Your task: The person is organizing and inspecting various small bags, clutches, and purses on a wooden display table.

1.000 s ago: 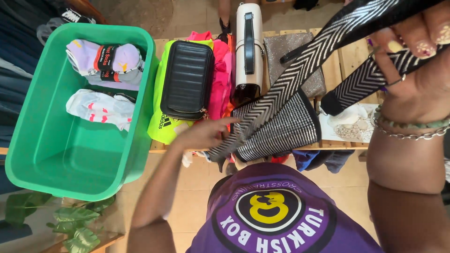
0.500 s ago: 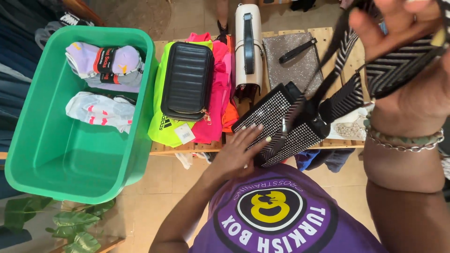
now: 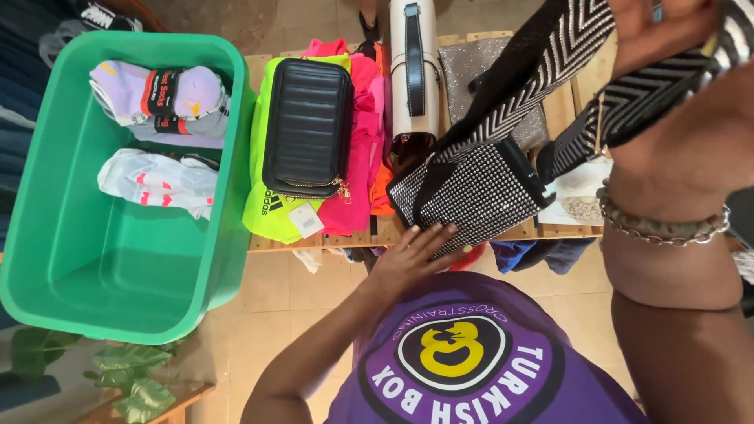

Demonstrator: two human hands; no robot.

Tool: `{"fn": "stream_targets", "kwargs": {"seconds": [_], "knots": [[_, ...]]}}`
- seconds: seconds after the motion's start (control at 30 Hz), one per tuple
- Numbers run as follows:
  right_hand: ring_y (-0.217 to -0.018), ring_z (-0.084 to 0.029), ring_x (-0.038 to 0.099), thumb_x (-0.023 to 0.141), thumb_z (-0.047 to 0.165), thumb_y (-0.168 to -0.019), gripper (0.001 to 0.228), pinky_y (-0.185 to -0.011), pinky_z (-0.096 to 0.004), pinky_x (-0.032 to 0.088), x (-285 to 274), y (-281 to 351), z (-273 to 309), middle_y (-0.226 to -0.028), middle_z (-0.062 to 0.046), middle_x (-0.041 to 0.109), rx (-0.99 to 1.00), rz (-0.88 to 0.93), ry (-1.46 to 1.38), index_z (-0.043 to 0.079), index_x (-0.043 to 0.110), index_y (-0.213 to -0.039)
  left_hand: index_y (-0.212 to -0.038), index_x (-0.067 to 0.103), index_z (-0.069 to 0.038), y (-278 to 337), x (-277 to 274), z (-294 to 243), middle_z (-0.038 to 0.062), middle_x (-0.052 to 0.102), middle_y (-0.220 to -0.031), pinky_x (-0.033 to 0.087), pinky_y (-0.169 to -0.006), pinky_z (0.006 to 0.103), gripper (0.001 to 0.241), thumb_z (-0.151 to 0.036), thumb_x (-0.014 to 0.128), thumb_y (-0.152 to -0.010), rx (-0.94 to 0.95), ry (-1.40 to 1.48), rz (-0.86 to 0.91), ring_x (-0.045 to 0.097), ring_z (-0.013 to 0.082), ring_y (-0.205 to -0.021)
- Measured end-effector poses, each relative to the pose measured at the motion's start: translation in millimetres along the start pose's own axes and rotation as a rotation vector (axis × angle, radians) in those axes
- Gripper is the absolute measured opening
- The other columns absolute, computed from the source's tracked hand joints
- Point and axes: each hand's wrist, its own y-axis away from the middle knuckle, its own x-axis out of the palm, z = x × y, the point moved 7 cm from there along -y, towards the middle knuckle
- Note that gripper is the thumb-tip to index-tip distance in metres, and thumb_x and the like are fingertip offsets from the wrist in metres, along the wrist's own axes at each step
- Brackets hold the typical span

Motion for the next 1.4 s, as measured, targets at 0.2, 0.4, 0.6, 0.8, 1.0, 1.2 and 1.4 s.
{"fn": "stream_targets", "kwargs": {"seconds": [0.2,0.4,0.6,0.8,1.0,1.2,1.4], "knots": [[-0.123,-0.017,0.051,0.049,0.026,-0.1,0.029,-0.116,-0.038,0.036,-7.5,5.6,-14.0,-0.127,0.005,0.057,0.096,0.185,-0.019,0.021,0.061,-0.126,-0.146,0.052,-0.036,16.2,-37.7,12.3,0.005,0.051,-0.153,0.011,-0.122,0.0561,0.044,-0.051,0.041,-0.106,-0.082,-0.056,-0.956,0.046,0.024,-0.142],[-0.1,-0.016,0.056,0.057,0.023,-0.09,0.023,-0.093,-0.036,0.04,-22.4,3.4,-26.2,-0.109,0.004,0.061,0.177,0.356,-0.014,0.017,0.064,-0.111,-0.139,0.057,-0.025,28.5,-77.7,51.0,0.005,0.057,-0.137,0.007,-0.118,0.0721,0.061,-0.046,0.01,-0.106,-0.159,0.102,-0.918,0.043,0.0334,-0.141],[-0.077,-0.016,0.061,0.065,0.019,-0.08,0.019,-0.07,-0.035,0.045,-2.5,16.2,-28.7,-0.091,0.003,0.064,0.258,0.538,-0.015,0.013,0.067,-0.097,-0.115,0.067,-0.027,18.8,-76.5,101.8,-0.006,0.072,-0.095,0.03,-0.112,0.047,0.024,-0.022,0.053,-0.096,-0.441,0.324,-0.822,0.068,0.0151,-0.103],[-0.053,-0.018,0.067,0.072,0.014,-0.07,0.015,-0.046,-0.035,0.05,64.4,73.4,-2.5,-0.072,0.001,0.068,0.348,0.708,-0.002,0.008,0.07,-0.083,-0.083,0.065,-0.009,-1.1,-69.5,129.5,0.012,0.07,-0.082,0.027,-0.115,0.0494,0.007,-0.012,0.058,-0.082,-0.624,0.255,-0.633,0.068,0.0281,-0.1],[-0.058,-0.028,0.075,0.061,0.012,-0.087,0.041,-0.051,-0.037,0.056,101.8,129.0,-38.8,-0.074,-0.015,0.074,0.588,0.889,0.046,-0.006,0.052,-0.124,-0.094,0.068,-0.013,-8.9,-35.7,149.6,0.007,0.071,-0.102,0.03,-0.112,0.051,0.016,-0.016,0.053,-0.09,-0.635,0.451,-0.588,0.06,0.0272,-0.119],[-0.06,-0.025,0.076,0.055,0.036,-0.096,0.031,-0.07,-0.044,0.057,73.0,207.6,-113.6,-0.066,-0.007,0.078,1.24,0.962,0.659,0.009,0.062,-0.11,-0.091,0.07,-0.009,-0.5,-62.5,141.3,0.01,0.069,-0.104,0.036,-0.106,0.0503,0.018,-0.015,0.053,-0.093,-0.588,0.658,-0.627,0.052,0.034,-0.126],[-0.077,-0.043,0.072,0.06,0.044,-0.093,0.042,-0.071,-0.054,0.054,59.6,203.8,-134.7,-0.072,-0.022,0.072,1.135,0.735,0.985,0.002,0.063,-0.089,-0.107,0.064,-0.008,14.0,-87.9,126.1,0.012,0.063,-0.102,0.043,-0.097,0.0528,0.019,-0.015,0.061,-0.09,-0.602,0.775,-0.759,0.058,0.0375,-0.11]]}}
